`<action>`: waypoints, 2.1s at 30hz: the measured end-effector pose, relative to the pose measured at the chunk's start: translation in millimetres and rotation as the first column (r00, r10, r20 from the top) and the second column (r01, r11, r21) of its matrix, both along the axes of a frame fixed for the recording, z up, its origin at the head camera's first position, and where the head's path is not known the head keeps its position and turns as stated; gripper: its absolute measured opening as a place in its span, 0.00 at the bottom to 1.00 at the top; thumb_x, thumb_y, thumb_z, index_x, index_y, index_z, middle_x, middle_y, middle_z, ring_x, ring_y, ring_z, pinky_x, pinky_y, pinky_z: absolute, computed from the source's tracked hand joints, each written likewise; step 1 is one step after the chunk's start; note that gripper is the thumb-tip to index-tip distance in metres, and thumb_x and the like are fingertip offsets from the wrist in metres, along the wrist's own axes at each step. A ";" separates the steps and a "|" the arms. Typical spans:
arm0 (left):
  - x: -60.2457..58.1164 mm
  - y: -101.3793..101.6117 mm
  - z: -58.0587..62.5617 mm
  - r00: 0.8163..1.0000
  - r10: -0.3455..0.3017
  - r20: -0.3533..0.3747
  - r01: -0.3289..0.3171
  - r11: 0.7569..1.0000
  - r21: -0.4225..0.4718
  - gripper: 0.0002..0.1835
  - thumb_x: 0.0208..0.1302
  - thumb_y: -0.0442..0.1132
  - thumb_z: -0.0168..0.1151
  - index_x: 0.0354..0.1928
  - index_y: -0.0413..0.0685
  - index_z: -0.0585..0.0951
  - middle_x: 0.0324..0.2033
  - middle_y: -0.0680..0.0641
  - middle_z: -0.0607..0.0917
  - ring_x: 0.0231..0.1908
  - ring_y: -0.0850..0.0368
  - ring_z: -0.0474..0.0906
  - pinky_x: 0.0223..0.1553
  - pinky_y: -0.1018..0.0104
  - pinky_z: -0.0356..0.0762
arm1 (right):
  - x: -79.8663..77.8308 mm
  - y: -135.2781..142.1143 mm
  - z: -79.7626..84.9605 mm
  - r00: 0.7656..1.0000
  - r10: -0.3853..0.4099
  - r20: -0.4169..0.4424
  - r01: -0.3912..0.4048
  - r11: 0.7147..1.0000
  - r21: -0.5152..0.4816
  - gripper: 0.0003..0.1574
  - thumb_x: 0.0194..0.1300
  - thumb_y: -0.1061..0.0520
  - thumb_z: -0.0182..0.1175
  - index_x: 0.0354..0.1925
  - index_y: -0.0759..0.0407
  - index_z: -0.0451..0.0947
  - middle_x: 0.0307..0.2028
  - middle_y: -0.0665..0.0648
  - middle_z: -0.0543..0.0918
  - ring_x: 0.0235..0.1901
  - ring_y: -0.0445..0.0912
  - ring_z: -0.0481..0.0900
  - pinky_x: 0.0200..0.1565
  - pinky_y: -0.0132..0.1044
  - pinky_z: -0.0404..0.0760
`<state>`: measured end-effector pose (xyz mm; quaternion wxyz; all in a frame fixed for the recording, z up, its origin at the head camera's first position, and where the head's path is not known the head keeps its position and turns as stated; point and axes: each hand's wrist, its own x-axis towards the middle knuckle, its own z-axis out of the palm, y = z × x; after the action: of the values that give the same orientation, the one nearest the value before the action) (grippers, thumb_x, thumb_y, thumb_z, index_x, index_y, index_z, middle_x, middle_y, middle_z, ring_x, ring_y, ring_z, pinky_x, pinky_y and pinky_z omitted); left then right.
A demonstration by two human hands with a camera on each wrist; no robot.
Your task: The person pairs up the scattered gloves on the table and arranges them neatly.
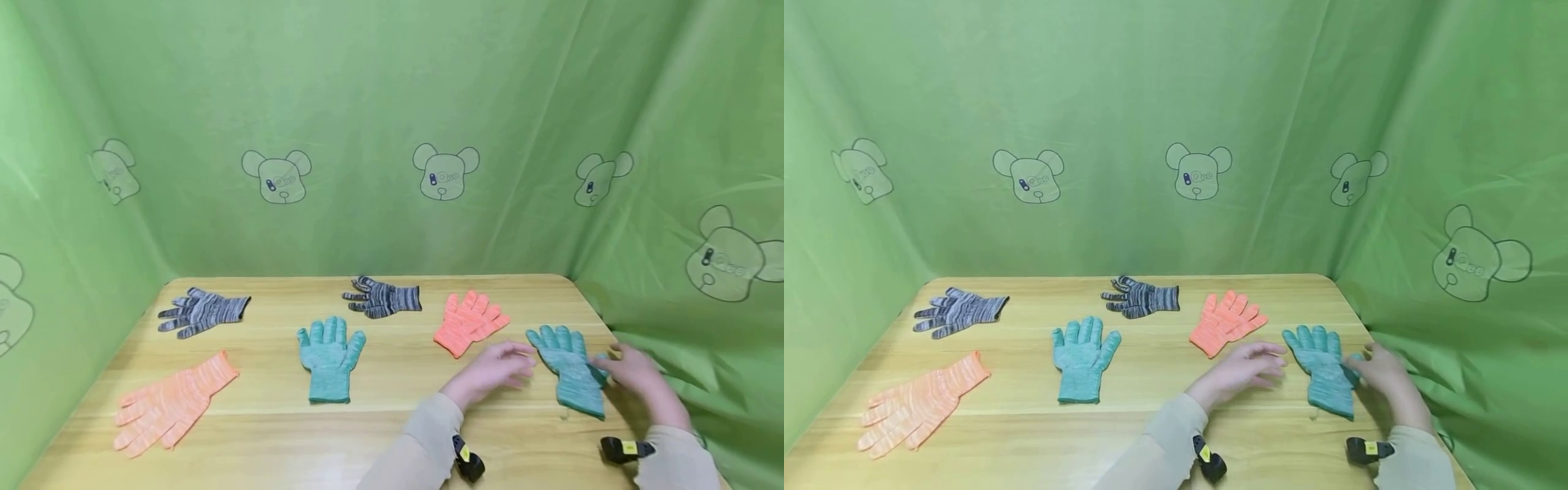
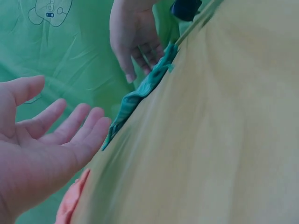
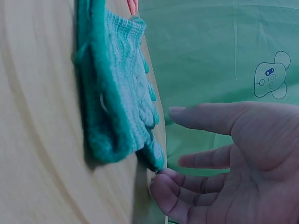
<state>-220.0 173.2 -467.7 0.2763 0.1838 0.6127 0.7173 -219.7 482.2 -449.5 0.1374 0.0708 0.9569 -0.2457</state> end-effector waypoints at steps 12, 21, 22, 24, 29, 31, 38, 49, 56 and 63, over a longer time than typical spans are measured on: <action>3.8 6.1 -8.6 0.978 -0.021 0.209 0.003 0.996 0.088 0.21 0.70 0.40 0.57 0.62 0.41 0.74 0.57 0.45 0.78 0.59 0.42 0.75 0.63 0.46 0.75 | 4.3 -32.3 10.7 0.999 0.009 -0.035 -0.012 0.994 -0.109 0.55 0.69 0.44 0.57 0.67 0.85 0.44 0.60 0.91 0.57 0.44 0.59 0.82 0.43 0.44 0.86; 2.8 3.9 -14.7 0.958 0.011 0.288 -0.051 0.990 0.132 0.21 0.69 0.38 0.58 0.61 0.39 0.74 0.57 0.42 0.77 0.56 0.43 0.76 0.62 0.46 0.75 | 2.1 -44.4 9.4 0.999 0.020 -0.031 -0.024 0.988 -0.152 0.54 0.70 0.45 0.56 0.68 0.84 0.44 0.59 0.90 0.60 0.30 0.45 0.80 0.32 0.36 0.83; 3.1 3.7 -15.5 0.956 0.015 0.292 -0.056 0.990 0.133 0.20 0.68 0.37 0.58 0.60 0.39 0.74 0.57 0.42 0.77 0.56 0.42 0.76 0.62 0.46 0.75 | 2.5 -46.1 9.6 0.999 0.017 -0.030 -0.022 0.988 -0.154 0.53 0.70 0.45 0.57 0.68 0.84 0.44 0.59 0.89 0.62 0.27 0.44 0.79 0.30 0.36 0.82; 4.1 3.2 -16.6 0.956 0.021 0.291 -0.063 0.989 0.135 0.20 0.68 0.36 0.57 0.60 0.38 0.74 0.58 0.41 0.76 0.57 0.41 0.76 0.62 0.46 0.75 | 2.7 -48.6 10.1 1.000 0.010 -0.029 -0.014 0.987 -0.157 0.53 0.70 0.45 0.57 0.69 0.83 0.45 0.58 0.88 0.63 0.25 0.43 0.77 0.29 0.36 0.81; 3.7 1.9 -20.0 0.956 0.028 0.293 -0.076 0.985 0.154 0.19 0.68 0.34 0.56 0.60 0.36 0.74 0.60 0.39 0.75 0.59 0.39 0.75 0.62 0.45 0.75 | 0.8 -49.8 9.7 0.999 0.011 -0.046 -0.017 0.993 -0.117 0.53 0.69 0.44 0.57 0.68 0.83 0.47 0.57 0.88 0.64 0.30 0.45 0.81 0.35 0.40 0.84; 3.4 1.5 -21.7 0.954 0.028 0.299 -0.079 0.984 0.161 0.20 0.69 0.34 0.55 0.60 0.35 0.74 0.60 0.39 0.76 0.59 0.39 0.75 0.62 0.45 0.76 | 0.7 -49.6 8.4 0.998 0.028 -0.058 -0.032 0.996 -0.083 0.52 0.69 0.44 0.57 0.68 0.83 0.48 0.58 0.88 0.63 0.33 0.50 0.83 0.40 0.45 0.85; 4.1 -0.1 -25.5 0.953 0.004 0.301 -0.056 0.985 0.166 0.21 0.69 0.32 0.54 0.63 0.33 0.72 0.55 0.37 0.79 0.59 0.42 0.76 0.62 0.49 0.76 | 0.8 -50.3 5.1 0.991 0.087 -0.097 -0.095 0.992 -0.081 0.47 0.70 0.46 0.56 0.68 0.80 0.52 0.59 0.85 0.64 0.48 0.66 0.78 0.43 0.47 0.85; 3.9 -1.8 -23.9 0.956 -0.019 0.291 -0.032 0.985 0.169 0.23 0.68 0.29 0.55 0.64 0.32 0.70 0.55 0.36 0.79 0.58 0.45 0.76 0.62 0.51 0.76 | -1.0 -49.7 2.5 0.991 0.067 -0.116 -0.083 0.987 -0.136 0.43 0.69 0.51 0.58 0.67 0.79 0.55 0.53 0.78 0.71 0.43 0.54 0.78 0.34 0.34 0.81; 3.7 -2.3 -23.0 0.955 -0.015 0.297 -0.035 0.986 0.162 0.23 0.67 0.29 0.55 0.64 0.32 0.70 0.54 0.36 0.80 0.59 0.43 0.76 0.62 0.51 0.76 | 0.2 -51.9 3.1 0.987 0.053 -0.150 -0.080 0.979 -0.186 0.44 0.66 0.56 0.61 0.68 0.78 0.54 0.47 0.71 0.73 0.36 0.43 0.74 0.33 0.32 0.81; 3.3 -2.6 -21.4 0.956 -0.024 0.292 -0.026 0.986 0.167 0.23 0.68 0.28 0.54 0.64 0.32 0.70 0.55 0.36 0.80 0.60 0.42 0.75 0.63 0.51 0.75 | -1.3 -50.1 0.5 0.990 0.028 -0.140 -0.060 0.971 -0.232 0.45 0.66 0.56 0.61 0.70 0.76 0.52 0.49 0.72 0.71 0.37 0.41 0.75 0.34 0.33 0.84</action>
<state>-216.7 170.6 -489.1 0.3471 0.0981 0.5022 0.7859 -221.0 432.1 -449.0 0.0849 0.0160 0.9294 -0.3588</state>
